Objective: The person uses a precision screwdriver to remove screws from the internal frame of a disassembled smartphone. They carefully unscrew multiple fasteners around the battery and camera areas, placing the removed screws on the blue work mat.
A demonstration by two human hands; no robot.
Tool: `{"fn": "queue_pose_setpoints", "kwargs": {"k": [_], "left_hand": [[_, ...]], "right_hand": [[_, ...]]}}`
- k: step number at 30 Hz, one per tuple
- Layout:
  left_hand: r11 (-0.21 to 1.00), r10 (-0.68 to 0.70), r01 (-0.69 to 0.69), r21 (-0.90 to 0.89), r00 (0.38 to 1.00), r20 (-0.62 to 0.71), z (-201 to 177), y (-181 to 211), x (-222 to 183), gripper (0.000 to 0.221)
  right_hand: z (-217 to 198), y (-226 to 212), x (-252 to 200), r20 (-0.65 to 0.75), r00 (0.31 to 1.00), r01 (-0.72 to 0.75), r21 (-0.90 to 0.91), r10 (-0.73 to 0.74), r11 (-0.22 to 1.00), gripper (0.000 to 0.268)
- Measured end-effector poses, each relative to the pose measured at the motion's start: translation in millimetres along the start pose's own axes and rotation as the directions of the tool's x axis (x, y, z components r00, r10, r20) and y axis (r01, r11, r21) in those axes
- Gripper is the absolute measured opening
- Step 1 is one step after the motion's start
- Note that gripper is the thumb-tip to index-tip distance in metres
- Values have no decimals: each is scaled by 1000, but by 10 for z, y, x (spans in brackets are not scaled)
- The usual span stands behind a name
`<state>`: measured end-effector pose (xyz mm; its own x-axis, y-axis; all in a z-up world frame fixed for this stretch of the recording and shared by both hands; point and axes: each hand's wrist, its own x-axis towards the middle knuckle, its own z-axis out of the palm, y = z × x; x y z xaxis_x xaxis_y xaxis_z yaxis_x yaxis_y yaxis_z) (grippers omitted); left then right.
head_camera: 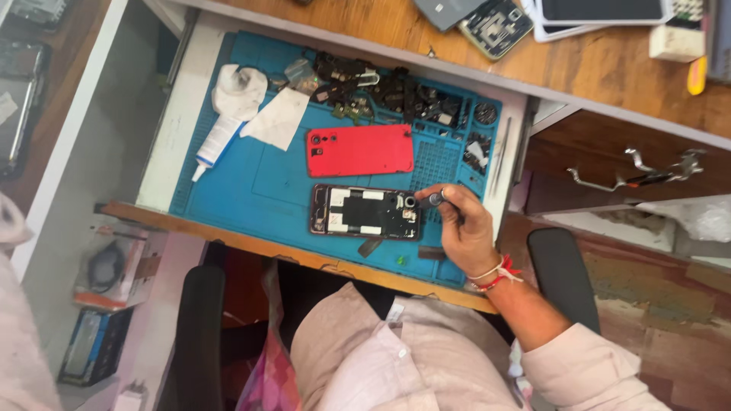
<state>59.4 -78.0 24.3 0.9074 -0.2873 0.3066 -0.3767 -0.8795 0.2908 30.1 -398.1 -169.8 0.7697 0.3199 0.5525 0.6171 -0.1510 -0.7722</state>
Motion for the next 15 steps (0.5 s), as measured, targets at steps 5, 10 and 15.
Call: {"fn": "queue_pose_setpoints", "kwargs": {"k": [5, 10, 15], "left_hand": [[999, 43, -42, 34, 998, -36, -138, 185, -27, 62], [994, 80, -72, 87, 993, -86, -394, 348, -88, 57], [986, 120, -100, 134, 982, -148, -613, 443, -75, 53]], "right_hand": [[-39, -13, 34, -4, 994, 108, -108, -109, 988, 58], [-31, 40, 46, -62, 993, 99, -96, -105, 990, 60], [-29, 10, -1, 21, 998, 66, -80, -64, 995, 56]]}}
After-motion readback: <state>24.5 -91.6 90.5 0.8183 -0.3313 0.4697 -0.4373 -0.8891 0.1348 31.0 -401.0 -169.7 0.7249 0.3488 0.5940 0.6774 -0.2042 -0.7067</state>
